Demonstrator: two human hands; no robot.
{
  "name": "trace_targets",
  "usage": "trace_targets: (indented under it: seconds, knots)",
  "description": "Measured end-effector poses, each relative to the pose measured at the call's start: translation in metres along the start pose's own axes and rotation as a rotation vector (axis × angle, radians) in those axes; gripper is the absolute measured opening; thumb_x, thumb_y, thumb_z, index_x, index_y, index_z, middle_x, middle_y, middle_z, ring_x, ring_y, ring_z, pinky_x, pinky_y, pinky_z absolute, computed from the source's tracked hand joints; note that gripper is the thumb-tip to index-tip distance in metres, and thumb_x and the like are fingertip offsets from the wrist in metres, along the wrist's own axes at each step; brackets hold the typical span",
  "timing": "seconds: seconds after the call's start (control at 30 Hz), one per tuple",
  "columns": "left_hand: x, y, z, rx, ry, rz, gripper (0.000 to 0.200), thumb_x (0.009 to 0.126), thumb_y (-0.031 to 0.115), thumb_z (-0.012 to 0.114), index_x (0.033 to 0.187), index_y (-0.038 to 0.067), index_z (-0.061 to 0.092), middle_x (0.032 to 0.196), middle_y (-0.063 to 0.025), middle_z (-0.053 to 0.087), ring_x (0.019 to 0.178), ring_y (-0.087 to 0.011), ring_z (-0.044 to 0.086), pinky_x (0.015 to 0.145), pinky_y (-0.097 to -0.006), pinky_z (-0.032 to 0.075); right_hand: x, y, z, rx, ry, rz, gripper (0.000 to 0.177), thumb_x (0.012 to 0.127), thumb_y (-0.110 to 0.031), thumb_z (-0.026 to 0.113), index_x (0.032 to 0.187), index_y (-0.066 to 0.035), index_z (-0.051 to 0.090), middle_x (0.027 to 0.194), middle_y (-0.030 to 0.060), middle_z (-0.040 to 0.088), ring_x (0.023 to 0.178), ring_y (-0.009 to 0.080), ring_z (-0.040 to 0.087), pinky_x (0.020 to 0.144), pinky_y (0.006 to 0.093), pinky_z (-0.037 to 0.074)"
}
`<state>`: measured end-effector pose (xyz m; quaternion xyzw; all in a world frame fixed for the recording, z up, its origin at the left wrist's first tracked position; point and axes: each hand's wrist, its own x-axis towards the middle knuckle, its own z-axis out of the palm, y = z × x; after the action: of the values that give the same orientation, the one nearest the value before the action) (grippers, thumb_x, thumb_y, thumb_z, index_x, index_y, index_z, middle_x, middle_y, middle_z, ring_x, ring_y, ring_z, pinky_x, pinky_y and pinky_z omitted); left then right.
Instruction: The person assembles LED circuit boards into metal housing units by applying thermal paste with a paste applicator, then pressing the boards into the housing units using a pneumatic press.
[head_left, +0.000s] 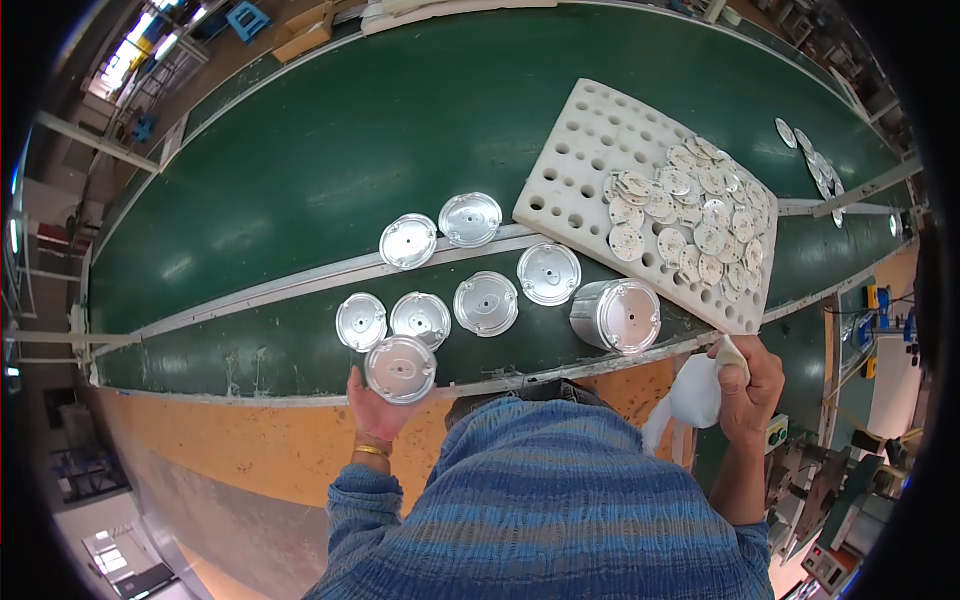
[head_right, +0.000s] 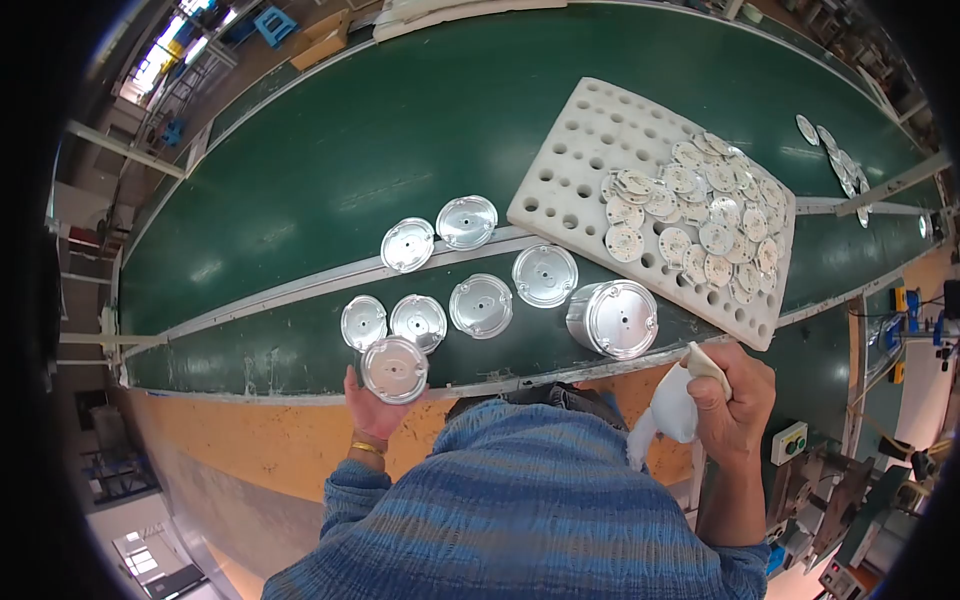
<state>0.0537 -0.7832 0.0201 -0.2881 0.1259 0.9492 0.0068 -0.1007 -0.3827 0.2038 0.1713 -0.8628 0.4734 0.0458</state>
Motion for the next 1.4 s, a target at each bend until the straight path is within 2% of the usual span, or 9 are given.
trace_targets:
  seconds: [0.57, 0.63, 0.73, 0.8, 0.9, 0.97, 1.03, 1.23, 1.4]
  knots:
    - [-0.014, 0.097, -0.114, 0.081, 0.323, 0.439, 0.052, 0.093, 0.049, 0.038, 0.127, 0.013, 0.052, 0.13, -0.0093, 0.054, 0.12, -0.0295, 0.049, 0.102, -0.0487, 0.038, 0.004, -0.014, 0.014, 0.004, 0.135, -0.024, 0.05, 0.087, -0.051, 0.06, 0.084, -0.001, 0.062, 0.069, 0.0009, 0.057, 0.059, 0.007, 0.049, 0.054, 0.0222, 0.036]
    - [-0.003, 0.105, -0.115, 0.125, 0.551, 0.463, 0.044, 0.094, 0.039, 0.04, 0.123, 0.009, 0.055, 0.125, -0.0115, 0.057, 0.115, -0.0299, 0.053, 0.099, -0.0467, 0.043, 0.002, -0.016, 0.012, 0.004, 0.112, -0.008, 0.046, 0.087, -0.047, 0.061, 0.084, 0.0, 0.063, 0.07, 0.002, 0.059, 0.06, 0.0075, 0.051, 0.054, 0.0226, 0.038]
    - [0.019, 0.115, -0.14, 0.481, 0.892, 0.691, 0.053, 0.088, 0.026, 0.055, 0.132, 0.0, 0.043, 0.131, -0.0186, 0.049, 0.114, -0.0331, 0.053, 0.098, -0.0462, 0.044, 0.001, -0.021, 0.012, -0.009, 0.105, 0.011, 0.034, 0.085, -0.034, 0.064, 0.086, 0.001, 0.064, 0.073, 0.0057, 0.062, 0.063, 0.0108, 0.056, 0.057, 0.0246, 0.043]
    - [0.021, 0.103, -0.085, 0.788, 1.253, 0.845, 0.065, 0.084, 0.021, 0.062, 0.138, -0.003, 0.033, 0.136, -0.0218, 0.043, 0.118, -0.0338, 0.05, 0.098, -0.0456, 0.043, 0.001, -0.022, 0.009, -0.009, 0.085, -0.005, 0.028, 0.084, -0.027, 0.065, 0.087, 0.001, 0.065, 0.074, 0.0074, 0.064, 0.063, 0.0138, 0.059, 0.058, 0.026, 0.045]
    - [0.024, 0.07, -0.016, 1.296, 1.341, 0.828, 0.082, 0.08, 0.019, 0.068, 0.143, -0.004, 0.02, 0.141, -0.0231, 0.035, 0.126, -0.0338, 0.043, 0.102, -0.0431, 0.039, -0.002, -0.017, 0.004, -0.012, 0.07, -0.029, 0.022, 0.083, -0.02, 0.066, 0.089, 0.001, 0.065, 0.077, 0.0087, 0.065, 0.065, 0.0172, 0.062, 0.059, 0.0273, 0.047]
    - [0.041, 0.061, -0.015, 1.613, 0.932, 1.011, 0.078, 0.08, 0.018, 0.068, 0.143, 0.0, 0.026, 0.142, -0.0214, 0.035, 0.131, -0.0338, 0.035, 0.108, -0.04, 0.03, -0.005, -0.018, 0.0, -0.015, 0.06, -0.012, 0.018, 0.082, -0.016, 0.065, 0.09, 0.001, 0.066, 0.078, 0.009, 0.065, 0.066, 0.0188, 0.063, 0.06, 0.0279, 0.048]
    - [0.057, 0.017, 0.042, 1.52, 0.42, 1.0, 0.077, 0.079, 0.017, 0.069, 0.142, 0.0, 0.028, 0.142, -0.0205, 0.035, 0.132, -0.0349, 0.034, 0.11, -0.039, 0.027, -0.009, -0.017, -0.005, -0.011, 0.048, -0.001, 0.019, 0.082, -0.017, 0.066, 0.091, 0.0, 0.066, 0.078, 0.0101, 0.066, 0.067, 0.0201, 0.064, 0.061, 0.0289, 0.049]
    - [0.096, -0.129, 0.177, 2.043, -0.685, 0.833, 0.094, 0.064, 0.027, 0.079, 0.142, 0.003, 0.031, 0.142, -0.025, 0.032, 0.132, -0.0423, 0.029, 0.107, -0.0488, 0.025, -0.011, -0.016, -0.019, 0.001, 0.023, -0.032, 0.018, 0.082, -0.015, 0.069, 0.092, -0.001, 0.065, 0.076, 0.0119, 0.066, 0.067, 0.0256, 0.066, 0.059, 0.0311, 0.049]
    - [0.12, -0.187, 0.202, 2.403, -0.988, 0.658, 0.101, 0.058, 0.036, 0.082, 0.143, 0.011, 0.033, 0.142, -0.0265, 0.03, 0.131, -0.0479, 0.026, 0.104, -0.0545, 0.025, -0.018, -0.014, -0.033, -0.006, 0.071, -0.069, 0.016, 0.083, -0.015, 0.067, 0.091, -0.001, 0.063, 0.071, 0.0109, 0.063, 0.061, 0.0258, 0.063, 0.055, 0.0312, 0.047]
